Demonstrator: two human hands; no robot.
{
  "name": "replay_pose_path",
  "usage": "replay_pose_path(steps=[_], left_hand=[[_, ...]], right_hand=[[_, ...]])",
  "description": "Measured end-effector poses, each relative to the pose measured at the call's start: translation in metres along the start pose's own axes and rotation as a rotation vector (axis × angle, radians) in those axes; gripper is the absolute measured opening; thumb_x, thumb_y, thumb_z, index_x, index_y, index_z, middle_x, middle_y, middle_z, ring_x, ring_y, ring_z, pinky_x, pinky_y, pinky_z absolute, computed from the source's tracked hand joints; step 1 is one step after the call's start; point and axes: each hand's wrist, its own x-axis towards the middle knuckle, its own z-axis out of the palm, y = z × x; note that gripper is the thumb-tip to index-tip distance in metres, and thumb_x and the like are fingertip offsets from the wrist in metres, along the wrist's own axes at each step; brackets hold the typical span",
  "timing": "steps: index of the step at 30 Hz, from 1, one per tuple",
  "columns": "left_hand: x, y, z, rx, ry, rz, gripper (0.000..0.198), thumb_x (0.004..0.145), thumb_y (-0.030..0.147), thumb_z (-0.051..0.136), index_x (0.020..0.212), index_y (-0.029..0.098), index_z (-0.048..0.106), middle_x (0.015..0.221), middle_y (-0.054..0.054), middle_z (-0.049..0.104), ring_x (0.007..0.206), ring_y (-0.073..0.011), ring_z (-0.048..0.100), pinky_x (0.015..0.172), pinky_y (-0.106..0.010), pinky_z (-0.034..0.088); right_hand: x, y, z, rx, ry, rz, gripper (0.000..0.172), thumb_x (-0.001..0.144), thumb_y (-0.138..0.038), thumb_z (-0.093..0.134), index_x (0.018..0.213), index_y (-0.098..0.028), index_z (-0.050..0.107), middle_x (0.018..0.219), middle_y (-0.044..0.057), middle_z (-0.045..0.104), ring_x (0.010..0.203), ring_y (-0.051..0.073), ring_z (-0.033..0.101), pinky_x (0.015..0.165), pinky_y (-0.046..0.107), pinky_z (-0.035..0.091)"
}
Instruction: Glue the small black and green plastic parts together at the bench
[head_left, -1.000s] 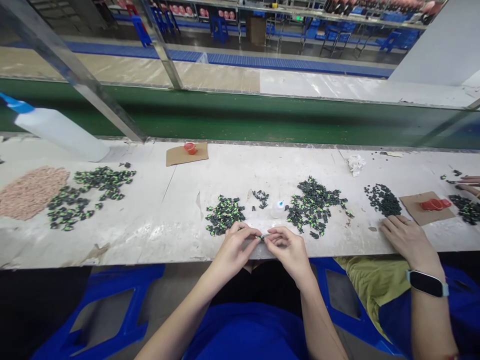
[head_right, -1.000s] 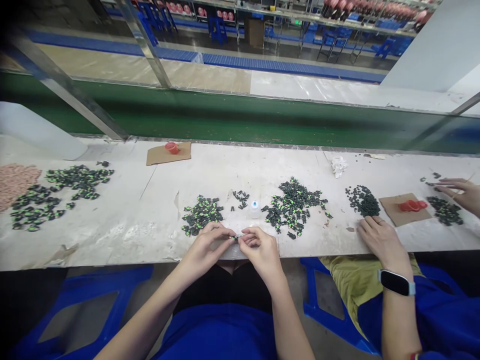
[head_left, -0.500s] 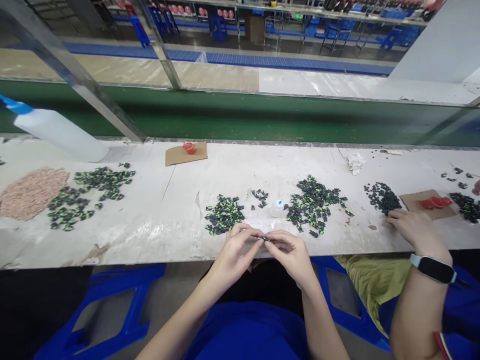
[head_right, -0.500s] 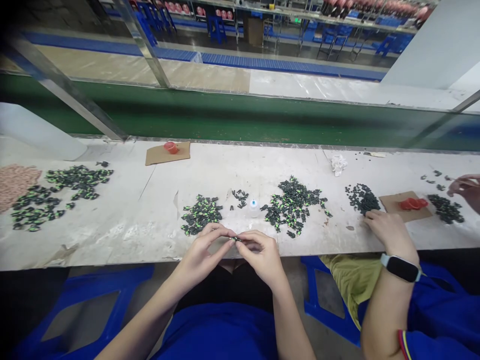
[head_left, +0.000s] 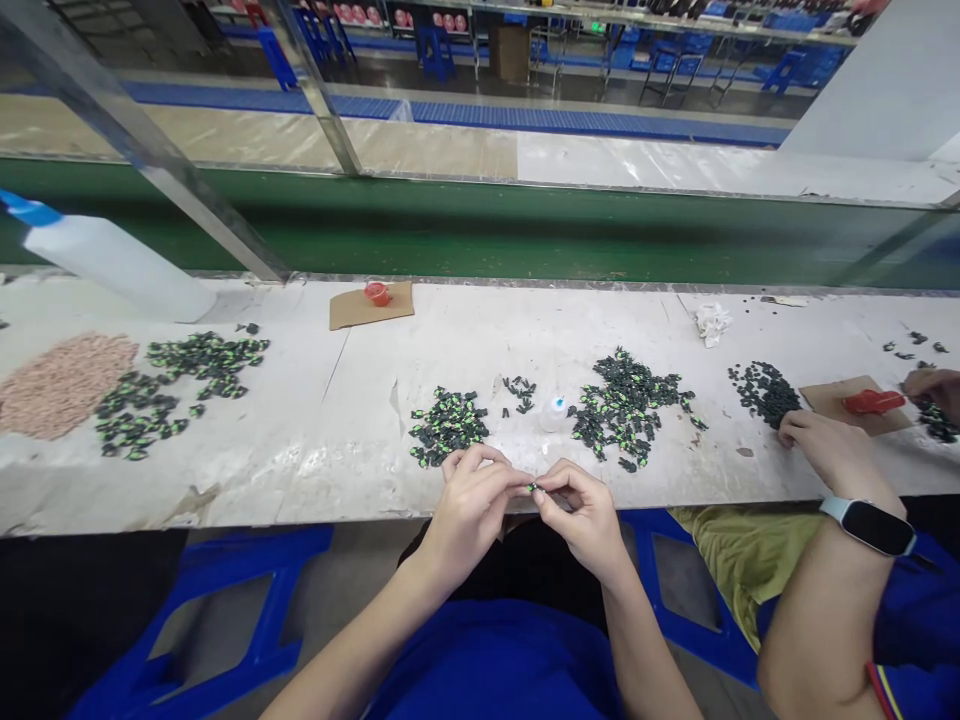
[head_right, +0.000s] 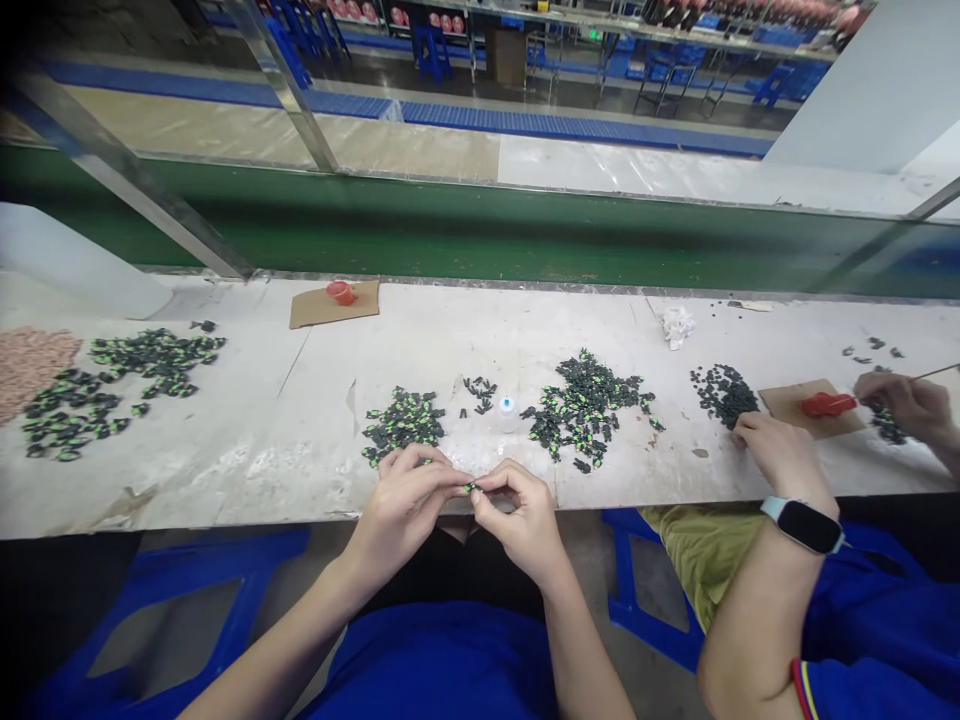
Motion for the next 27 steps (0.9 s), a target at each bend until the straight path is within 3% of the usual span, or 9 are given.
replay_pose_path(steps=[8,14,18,21,25,27], left_hand=[[-0.002,-0.002,0.001,-0.041,0.008,0.06,0.028,0.091,0.009,0.045,0.087,0.023,0.068,0.072,0.0,0.072,0.081,-0.0189,0.06,0.079,-0.035,0.034],[-0.011,-0.002,0.017,-0.084,-0.053,-0.04,0.025,0.091,0.015,0.049,0.092,0.026,0.071,0.078,-0.001,0.073,0.088,-0.0207,0.06,0.086,-0.038,0.036],[-0.014,-0.007,0.024,-0.082,-0.099,-0.079,0.023,0.091,0.019,0.051,0.103,0.027,0.069,0.092,-0.004,0.074,0.103,-0.0233,0.059,0.092,-0.041,0.035],[-0.011,-0.02,0.016,0.023,-0.011,-0.102,0.024,0.092,0.021,0.052,0.113,0.024,0.064,0.104,-0.006,0.073,0.11,-0.0255,0.056,0.095,-0.044,0.033],[-0.007,-0.039,-0.003,0.225,0.119,-0.135,0.016,0.09,0.022,0.056,0.1,0.024,0.068,0.097,-0.006,0.073,0.107,-0.0284,0.056,0.093,-0.046,0.03],[-0.007,-0.042,-0.008,0.288,0.102,-0.133,0.011,0.089,0.024,0.059,0.094,0.025,0.069,0.094,-0.005,0.073,0.106,-0.0294,0.056,0.092,-0.046,0.029]], right_hand=[[-0.002,0.006,-0.001,0.008,-0.024,0.008,0.015,0.079,-0.032,0.065,0.071,-0.02,0.062,0.071,0.001,0.06,0.065,0.014,0.059,0.059,0.025,0.049],[-0.006,0.01,-0.01,-0.052,-0.06,0.013,0.011,0.078,-0.03,0.065,0.072,-0.02,0.065,0.071,0.001,0.062,0.061,0.013,0.06,0.054,0.023,0.051],[-0.008,0.009,-0.025,-0.23,-0.041,-0.015,0.006,0.08,-0.025,0.064,0.078,-0.021,0.068,0.077,0.004,0.068,0.067,0.016,0.064,0.061,0.026,0.055],[-0.005,0.009,-0.048,-0.395,0.14,-0.051,0.009,0.081,-0.027,0.062,0.079,-0.021,0.069,0.081,0.006,0.07,0.072,0.019,0.065,0.066,0.031,0.056],[0.007,0.009,-0.078,-0.673,0.628,-0.078,0.023,0.081,-0.037,0.062,0.09,-0.018,0.07,0.093,0.011,0.069,0.081,0.024,0.064,0.078,0.043,0.054],[0.013,0.01,-0.082,-0.795,0.754,-0.131,0.033,0.08,-0.041,0.065,0.101,-0.016,0.069,0.103,0.014,0.067,0.097,0.029,0.061,0.089,0.05,0.049]])
